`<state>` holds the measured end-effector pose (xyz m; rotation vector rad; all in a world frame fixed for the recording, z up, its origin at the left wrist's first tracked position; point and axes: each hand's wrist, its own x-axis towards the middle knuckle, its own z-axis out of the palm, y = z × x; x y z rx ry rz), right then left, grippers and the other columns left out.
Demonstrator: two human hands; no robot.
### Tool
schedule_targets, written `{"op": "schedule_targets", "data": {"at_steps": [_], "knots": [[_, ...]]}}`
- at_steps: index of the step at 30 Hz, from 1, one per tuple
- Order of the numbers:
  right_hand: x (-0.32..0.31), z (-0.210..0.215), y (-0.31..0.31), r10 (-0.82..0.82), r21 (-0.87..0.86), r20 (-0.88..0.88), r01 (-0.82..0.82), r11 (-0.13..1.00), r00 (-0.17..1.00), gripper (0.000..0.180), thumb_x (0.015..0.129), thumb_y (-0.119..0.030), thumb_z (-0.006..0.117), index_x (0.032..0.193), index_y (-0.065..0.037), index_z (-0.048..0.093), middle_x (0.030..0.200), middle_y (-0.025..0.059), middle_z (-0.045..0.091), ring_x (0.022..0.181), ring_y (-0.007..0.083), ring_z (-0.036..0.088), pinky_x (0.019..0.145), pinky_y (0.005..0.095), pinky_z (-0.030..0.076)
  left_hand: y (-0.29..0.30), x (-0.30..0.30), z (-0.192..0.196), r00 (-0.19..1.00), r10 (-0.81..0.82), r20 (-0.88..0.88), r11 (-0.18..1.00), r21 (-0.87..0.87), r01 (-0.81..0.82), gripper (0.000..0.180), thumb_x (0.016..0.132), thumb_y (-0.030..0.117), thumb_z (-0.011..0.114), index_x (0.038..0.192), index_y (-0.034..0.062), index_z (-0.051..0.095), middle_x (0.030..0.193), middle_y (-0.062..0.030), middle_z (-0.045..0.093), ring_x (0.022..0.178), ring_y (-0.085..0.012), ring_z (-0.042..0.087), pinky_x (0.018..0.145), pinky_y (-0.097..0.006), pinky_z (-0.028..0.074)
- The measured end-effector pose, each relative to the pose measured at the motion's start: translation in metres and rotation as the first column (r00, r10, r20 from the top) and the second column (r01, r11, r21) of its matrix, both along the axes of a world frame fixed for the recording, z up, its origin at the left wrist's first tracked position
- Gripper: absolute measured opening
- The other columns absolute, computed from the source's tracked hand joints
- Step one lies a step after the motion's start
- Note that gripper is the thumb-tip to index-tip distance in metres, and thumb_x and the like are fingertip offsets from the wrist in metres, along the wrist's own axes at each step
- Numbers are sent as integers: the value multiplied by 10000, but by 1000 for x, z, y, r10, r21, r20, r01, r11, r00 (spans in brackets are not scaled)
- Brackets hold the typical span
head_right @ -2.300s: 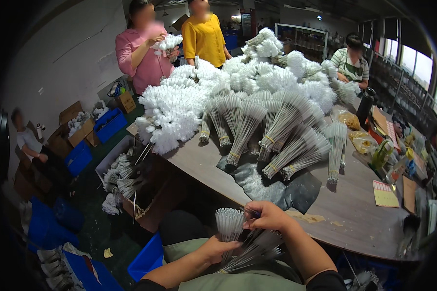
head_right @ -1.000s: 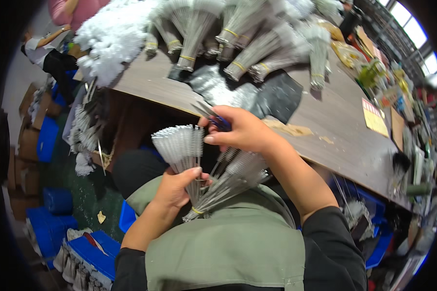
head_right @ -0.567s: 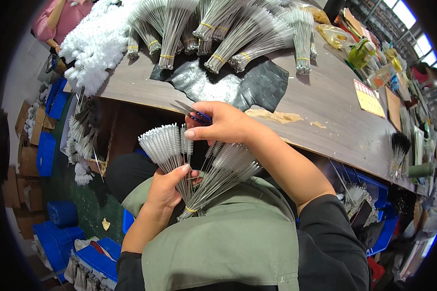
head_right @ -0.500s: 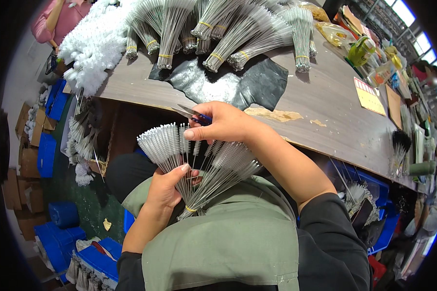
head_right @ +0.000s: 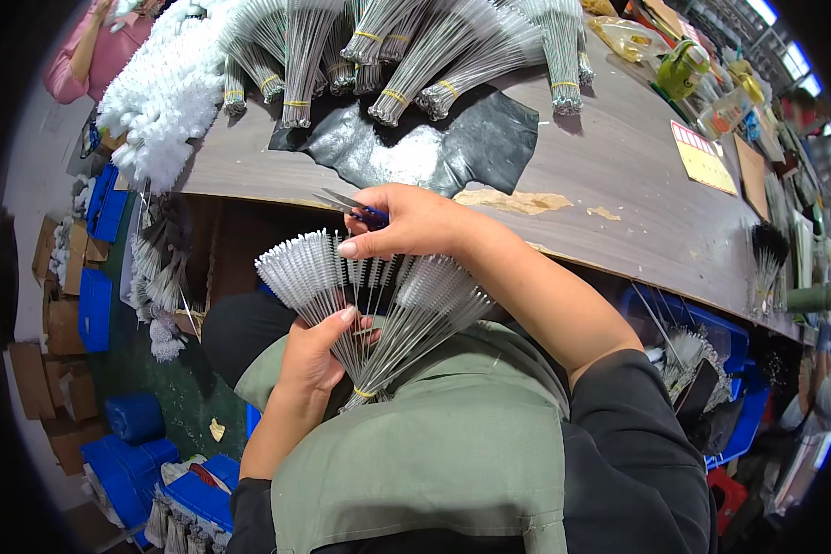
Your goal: Sorting and preparing bundles of small cleaning brushes using small metal snips.
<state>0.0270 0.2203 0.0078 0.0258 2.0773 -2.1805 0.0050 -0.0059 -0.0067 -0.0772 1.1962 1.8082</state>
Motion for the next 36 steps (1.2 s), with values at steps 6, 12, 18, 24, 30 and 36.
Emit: {"op": "schedule_targets", "data": {"at_steps": [6, 12, 18, 24, 30, 36], "knots": [[0, 5, -2, 7, 3, 42, -7, 1000, 999, 262, 756, -205, 752, 872, -57, 570, 729, -31, 544, 650, 56, 525, 564, 212, 436, 0, -1, 0, 1000, 14, -22, 1000, 0, -14, 219, 801, 49, 638, 997, -7, 559, 888, -102, 616, 796, -212, 636, 700, -407, 566], [-3, -7, 0, -18, -12, -44, 17, 1000, 999, 254, 757, -222, 751, 880, -61, 597, 709, -19, 574, 620, 55, 525, 541, 205, 429, 1, -2, -3, 1000, 3, 2, 1000, 9, -3, 220, 802, 43, 634, 1001, -11, 560, 895, -113, 620, 798, -218, 638, 691, -392, 567], [-5, -11, 1, -30, -11, -71, 30, 999, 997, 254, 756, -220, 754, 880, -61, 599, 702, -20, 576, 604, 50, 515, 536, 200, 420, 1, -3, -2, 1000, 17, 12, 1000, 6, -17, 223, 802, 41, 637, 1004, -9, 559, 882, -109, 619, 791, -215, 634, 686, -396, 565], [-6, 1, 2, -9, -1, 32, 9, 1000, 999, 238, 756, -179, 751, 898, -48, 610, 742, -25, 580, 665, 53, 525, 598, 209, 435, 2, -4, -3, 999, -3, 35, 1000, -16, 4, 278, 805, 35, 645, 1058, -4, 539, 915, -87, 595, 803, -187, 619, 692, -355, 558], [-6, 0, 1, -26, 44, -12, 26, 999, 1000, 247, 753, -239, 758, 873, -63, 632, 710, -26, 580, 613, 47, 514, 553, 201, 423, 8, 0, 4, 999, 5, -37, 1000, -23, -6, 277, 803, 7, 633, 1062, -13, 537, 904, -87, 595, 768, -181, 618, 665, -338, 559], [-4, -10, 7, -26, 52, -56, 29, 998, 998, 268, 776, -262, 737, 892, -51, 618, 723, -18, 584, 644, 55, 531, 586, 211, 440, 9, -1, 7, 997, 76, -28, 994, -77, -78, 241, 809, -4, 617, 1040, -19, 550, 889, -90, 599, 748, -175, 618, 653, -331, 556]]}}
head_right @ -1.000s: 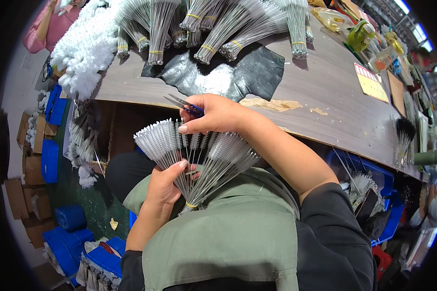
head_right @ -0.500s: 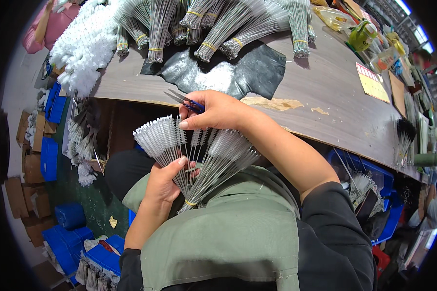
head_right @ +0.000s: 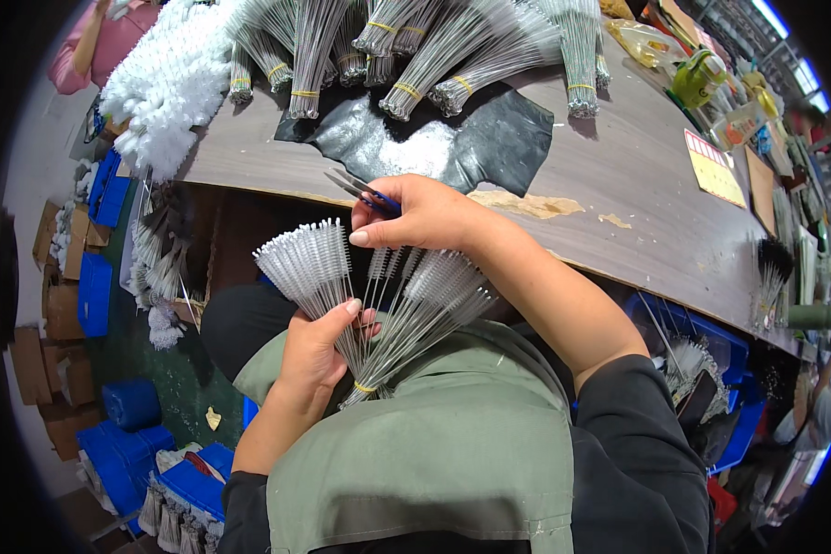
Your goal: Sorting and preparing bundles of small cleaning brushes using small metal snips.
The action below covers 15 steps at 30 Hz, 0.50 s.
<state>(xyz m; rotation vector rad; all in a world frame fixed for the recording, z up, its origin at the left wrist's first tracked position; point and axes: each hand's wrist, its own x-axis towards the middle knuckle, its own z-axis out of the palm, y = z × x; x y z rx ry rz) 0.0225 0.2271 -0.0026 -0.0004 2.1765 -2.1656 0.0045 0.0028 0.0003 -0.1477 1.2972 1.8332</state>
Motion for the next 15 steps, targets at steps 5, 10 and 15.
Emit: {"op": "schedule_targets", "data": {"at_steps": [5, 10, 15], "knots": [[-4, 8, -2, -7, -15, -10, 7, 1000, 1000, 251, 844, -277, 666, 904, -41, 601, 724, 0, 595, 660, 61, 538, 598, 215, 444, 2, -4, -2, 998, -59, -11, 998, 24, 59, 223, 805, -7, 619, 1019, -13, 557, 866, -82, 605, 716, -168, 615, 648, -323, 550], [-8, 11, 0, -103, 49, -13, 104, 993, 995, 335, 951, -376, 469, 948, -55, 565, 716, -8, 554, 661, 55, 514, 587, 201, 409, 3, -4, -3, 997, -73, -29, 997, 29, 74, 233, 804, -13, 620, 1027, -10, 551, 868, -76, 604, 717, -161, 613, 657, -311, 548], [1, 34, -5, -325, 247, -266, 390, 887, 907, 437, 989, -390, 330, 1043, -19, 554, 698, -34, 423, 628, 56, 382, 586, 198, 345, 2, -6, -2, 998, -63, -2, 997, 53, 63, 247, 811, -17, 615, 1047, -10, 541, 873, -76, 604, 720, -157, 615, 660, -307, 550]]}}
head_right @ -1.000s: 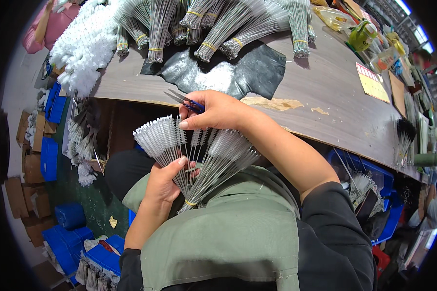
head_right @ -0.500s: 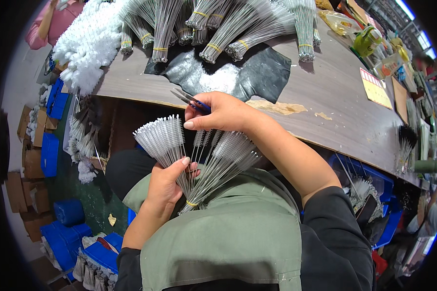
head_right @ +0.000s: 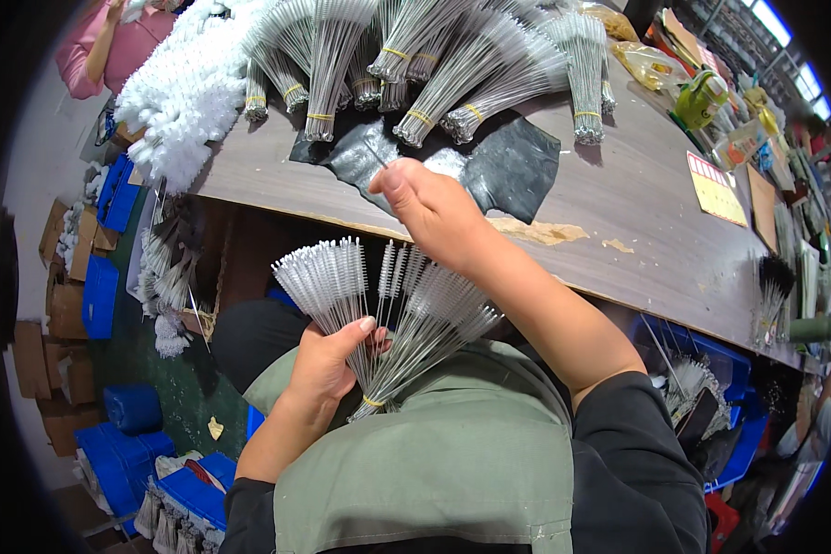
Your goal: Sorting and preparing bundles of small cleaning brushes using small metal snips.
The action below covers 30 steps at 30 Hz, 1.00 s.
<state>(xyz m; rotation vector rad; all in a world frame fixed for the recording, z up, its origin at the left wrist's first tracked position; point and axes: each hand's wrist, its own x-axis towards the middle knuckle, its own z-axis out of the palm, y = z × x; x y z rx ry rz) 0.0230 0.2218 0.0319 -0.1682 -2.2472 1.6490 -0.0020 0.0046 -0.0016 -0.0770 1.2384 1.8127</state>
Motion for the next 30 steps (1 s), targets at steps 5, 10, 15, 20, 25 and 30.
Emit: {"op": "schedule_targets", "data": {"at_steps": [5, 10, 15, 20, 25, 30], "knots": [[47, 46, -29, 89, -87, -42, -92, 992, 995, 429, 988, -350, 323, 1152, -5, 519, 765, -16, 447, 690, 49, 401, 639, 196, 362, -3, -5, 0, 1000, 11, 29, 1000, 13, -12, 244, 819, -16, 609, 1053, -14, 539, 885, -80, 608, 738, -162, 623, 674, -312, 550], [77, 27, -57, 583, -798, 258, -170, 578, 770, 377, 985, -377, 362, 1010, -41, 529, 728, 31, 553, 625, 90, 537, 561, 207, 432, -2, -7, -5, 1000, -8, -19, 998, 56, 9, 237, 832, -6, 598, 1063, -14, 546, 910, -91, 620, 766, -166, 625, 722, -294, 536], [84, -3, -69, 588, -909, 320, 64, 412, 743, 421, 982, -421, 332, 972, -42, 516, 570, -10, 434, 444, 94, 444, 394, 219, 368, -8, -10, -5, 998, -61, 6, 995, 85, 61, 207, 834, 2, 591, 1039, -18, 565, 908, -88, 627, 778, -168, 624, 710, -285, 521], [82, 3, -70, 563, -890, 392, 146, 431, 728, 420, 975, -446, 344, 970, -59, 508, 542, -16, 383, 415, 81, 355, 379, 217, 312, -12, -9, -4, 999, -52, 10, 992, 114, 50, 166, 836, -4, 585, 1000, -12, 562, 881, -84, 619, 761, -167, 623, 691, -290, 527], [79, 4, -70, 570, -899, 392, 170, 404, 722, 414, 973, -448, 349, 950, -68, 512, 536, -27, 374, 415, 72, 343, 378, 211, 297, -11, -8, -4, 999, -45, 10, 990, 137, 44, 176, 839, -11, 581, 1013, -10, 552, 895, -89, 616, 761, -167, 627, 696, -288, 532], [79, 2, -72, 568, -906, 379, 170, 387, 731, 407, 972, -447, 355, 934, -75, 515, 533, -34, 367, 411, 66, 328, 375, 209, 286, -12, -8, -1, 998, -68, 12, 986, 150, 65, 191, 842, -6, 579, 1030, -14, 550, 901, -92, 617, 785, -174, 634, 717, -295, 533]]}}
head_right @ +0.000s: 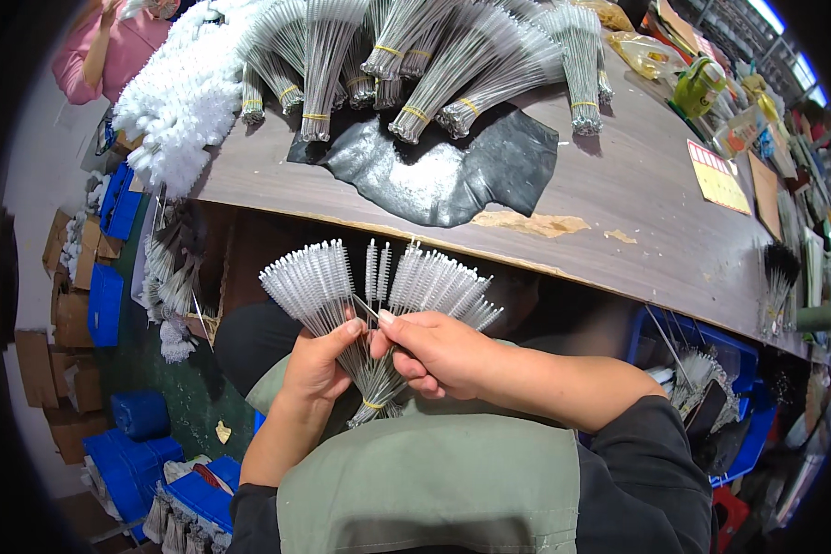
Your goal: Sorting and preparing bundles of small cleaning brushes using small metal snips.
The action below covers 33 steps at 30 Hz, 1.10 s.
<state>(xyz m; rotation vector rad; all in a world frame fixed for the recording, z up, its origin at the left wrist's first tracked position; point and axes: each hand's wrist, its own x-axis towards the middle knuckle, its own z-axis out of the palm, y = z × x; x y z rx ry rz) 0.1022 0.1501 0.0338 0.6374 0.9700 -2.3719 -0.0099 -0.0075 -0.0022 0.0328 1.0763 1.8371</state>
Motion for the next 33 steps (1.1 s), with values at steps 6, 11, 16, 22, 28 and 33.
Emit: {"op": "schedule_targets", "data": {"at_steps": [6, 11, 16, 22, 28, 33], "knots": [[0, -2, 0, -19, -52, 1, 19, 998, 1000, 400, 974, -439, 356, 927, -76, 517, 531, -35, 365, 408, 66, 322, 373, 210, 283, -1, 1, -1, 999, -21, -51, 1000, 6, 21, 176, 860, 20, 556, 1033, -16, 555, 914, -99, 621, 796, -172, 635, 735, -302, 530], [3, 1, 3, 8, -22, 3, -8, 1000, 1000, 383, 979, -422, 338, 913, -85, 509, 535, -42, 367, 407, 69, 329, 374, 224, 277, 1, 1, 1, 997, -45, -56, 999, 21, 46, 180, 863, 26, 556, 1038, -15, 549, 909, -94, 620, 797, -171, 634, 735, -300, 529], [3, -2, 2, 10, -17, -11, -10, 1000, 1000, 385, 980, -423, 336, 915, -85, 508, 533, -41, 366, 405, 70, 332, 372, 222, 276, 2, 3, 0, 998, -46, -42, 998, 45, 48, 178, 862, 25, 555, 1036, -14, 542, 906, -93, 618, 793, -169, 633, 735, -298, 527], [3, -1, 2, 9, -20, -11, -9, 1000, 1000, 388, 979, -426, 336, 914, -84, 508, 532, -41, 368, 405, 68, 328, 372, 223, 278, 0, 1, -4, 998, -43, -50, 998, 33, 44, 185, 863, 29, 557, 1042, -15, 543, 918, -94, 617, 784, -164, 630, 736, -293, 525], [2, -2, 3, 6, -13, -2, -6, 1000, 1000, 385, 980, -423, 335, 908, -86, 507, 530, -43, 367, 405, 67, 324, 376, 224, 277, 5, 2, 5, 994, -96, -48, 990, 102, 101, 172, 867, 36, 542, 1030, -21, 542, 875, -104, 624, 766, -166, 628, 725, -289, 519], [2, -2, 3, -4, -19, 4, 4, 1000, 1000, 381, 981, -417, 335, 901, -86, 505, 525, -45, 366, 403, 68, 326, 376, 223, 281, 4, 5, 2, 998, -37, -45, 999, 25, 38, 169, 872, 35, 531, 1027, -34, 537, 859, -126, 625, 763, -182, 631, 716, -294, 521]]}}
